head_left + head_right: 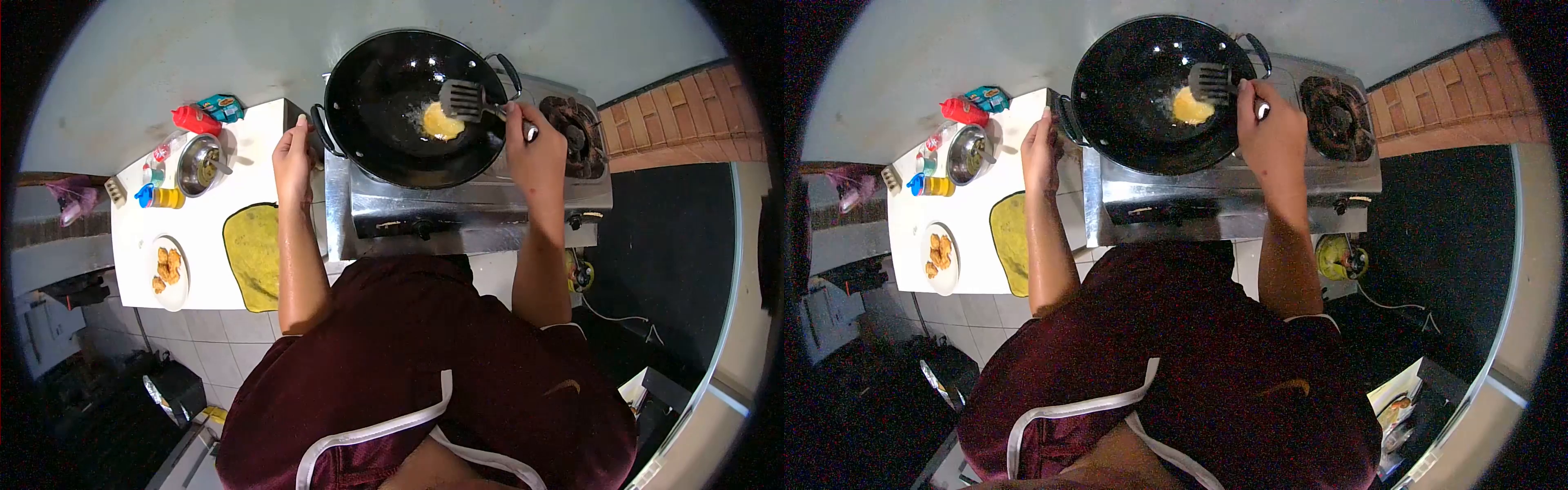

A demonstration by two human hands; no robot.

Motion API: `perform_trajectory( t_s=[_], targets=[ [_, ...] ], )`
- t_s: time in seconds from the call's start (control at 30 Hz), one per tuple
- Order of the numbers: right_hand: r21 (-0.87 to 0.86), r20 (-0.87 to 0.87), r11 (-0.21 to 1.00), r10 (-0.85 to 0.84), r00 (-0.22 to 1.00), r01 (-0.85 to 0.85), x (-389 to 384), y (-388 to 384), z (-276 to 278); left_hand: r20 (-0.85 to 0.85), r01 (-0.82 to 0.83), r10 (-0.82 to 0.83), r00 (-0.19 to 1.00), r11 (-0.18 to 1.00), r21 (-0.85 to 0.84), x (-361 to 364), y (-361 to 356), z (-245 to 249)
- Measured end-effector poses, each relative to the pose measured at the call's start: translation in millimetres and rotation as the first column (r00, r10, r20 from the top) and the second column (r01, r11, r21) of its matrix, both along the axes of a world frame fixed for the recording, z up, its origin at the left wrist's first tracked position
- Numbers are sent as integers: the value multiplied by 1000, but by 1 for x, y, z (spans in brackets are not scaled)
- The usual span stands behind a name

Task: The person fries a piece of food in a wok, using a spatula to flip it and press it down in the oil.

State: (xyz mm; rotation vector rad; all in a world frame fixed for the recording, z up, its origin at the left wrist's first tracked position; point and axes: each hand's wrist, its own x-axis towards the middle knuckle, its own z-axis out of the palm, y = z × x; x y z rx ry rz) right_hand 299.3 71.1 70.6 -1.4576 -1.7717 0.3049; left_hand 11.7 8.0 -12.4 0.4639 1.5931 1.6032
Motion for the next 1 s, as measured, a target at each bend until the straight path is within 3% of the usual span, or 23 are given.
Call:
perform_trajectory(
  t_s=[0.13,0.3,0.5,0.7,0.77,0.87,0.9,1.0],
  targets=[
    [121,10,987,103,995,-104,-8,0,-7,26,5,-6,1000,999,51,0,2,-5],
    [-26,-30,991,130,991,-131,-11,-11,-7,10,-5,4,1000,999,32,0,-6,3],
    [30,12,998,50,999,-50,-3,-5,-5,0,-33,33,999,999,42,-6,-10,-9],
    [111,-79,975,203,976,-194,-23,-12,-8,5,-17,17,1000,999,35,-6,-18,-2],
    [-54,-98,974,213,972,-219,-27,-17,-3,14,-40,39,999,999,35,-4,-21,5],
    [-6,1,990,140,990,-140,-18,-13,-8,18,-52,52,998,998,27,-7,-29,6],
    [-108,-31,987,117,993,-120,-14,-12,-4,16,-42,41,999,999,28,-8,-32,5],
    [-134,-22,989,59,998,-62,-6,-6,-3,35,-67,67,997,997,21,-7,-34,1]
  ],
)
